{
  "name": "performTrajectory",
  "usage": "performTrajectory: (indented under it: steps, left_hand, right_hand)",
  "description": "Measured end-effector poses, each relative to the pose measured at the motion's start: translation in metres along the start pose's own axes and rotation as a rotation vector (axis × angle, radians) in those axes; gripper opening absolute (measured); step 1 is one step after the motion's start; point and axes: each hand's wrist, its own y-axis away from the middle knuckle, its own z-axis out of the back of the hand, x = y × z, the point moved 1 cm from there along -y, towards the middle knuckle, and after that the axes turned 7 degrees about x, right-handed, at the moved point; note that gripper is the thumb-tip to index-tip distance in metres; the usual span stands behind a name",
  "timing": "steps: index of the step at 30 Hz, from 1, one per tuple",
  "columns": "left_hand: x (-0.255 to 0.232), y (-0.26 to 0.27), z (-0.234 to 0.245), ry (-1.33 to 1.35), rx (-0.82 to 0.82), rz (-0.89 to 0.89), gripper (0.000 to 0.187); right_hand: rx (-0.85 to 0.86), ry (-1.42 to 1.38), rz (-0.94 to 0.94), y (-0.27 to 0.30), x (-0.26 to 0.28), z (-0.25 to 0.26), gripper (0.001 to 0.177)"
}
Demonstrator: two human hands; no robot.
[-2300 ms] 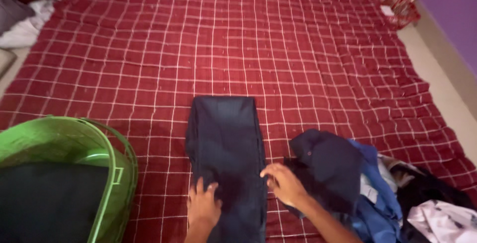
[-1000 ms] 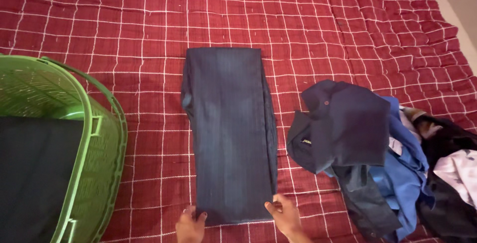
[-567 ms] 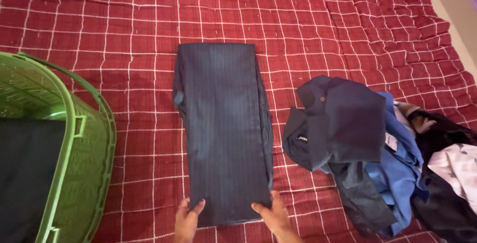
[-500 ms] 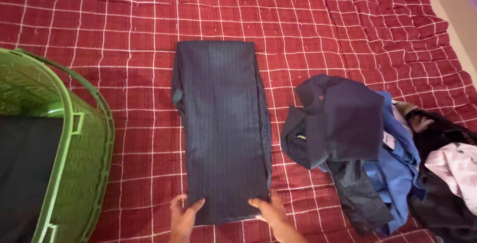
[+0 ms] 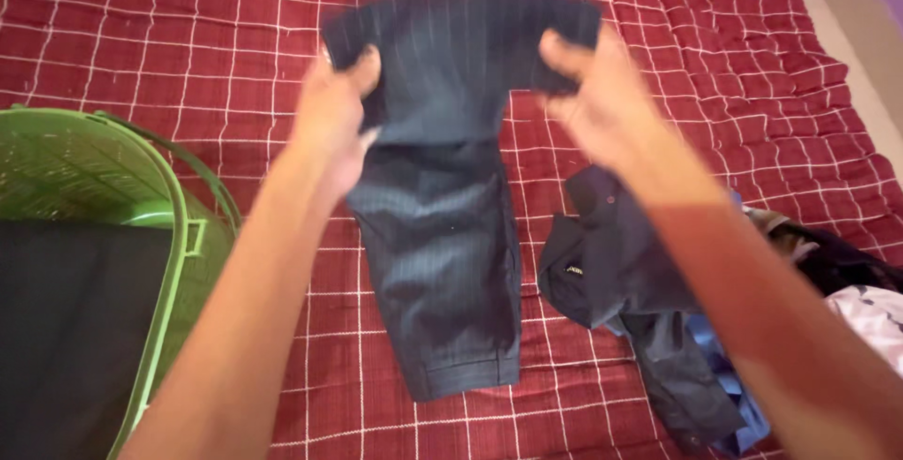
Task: The person buttons and zips a pair of trousers on a bed, smooths the fabric, folds the legs together, and سپس folds the trousers into a bundle before placing them in a green laundry basket.
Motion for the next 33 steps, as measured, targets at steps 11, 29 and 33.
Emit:
performTrajectory:
  steps: [11,29,33]
  left_hand:
    - [0.248,0.099,0.057,-0.351,-0.330,0.221,0.061]
    - [0.482,0.202,0.119,-0.870,-0.515,0.447,0.051]
    - [0.498,0.196,0.121,-0.770,-0.462,0.385,0.062]
  right_hand:
    - [-0.160,0.162,-0.548,0.149,-0.188,0.038,0.040]
    - [-0.329,0.682,-0.756,0.280,-0.390,0.115,0.058]
    - [-0.293,0.529,-0.865,0.283,-0.420,0.126,0.088]
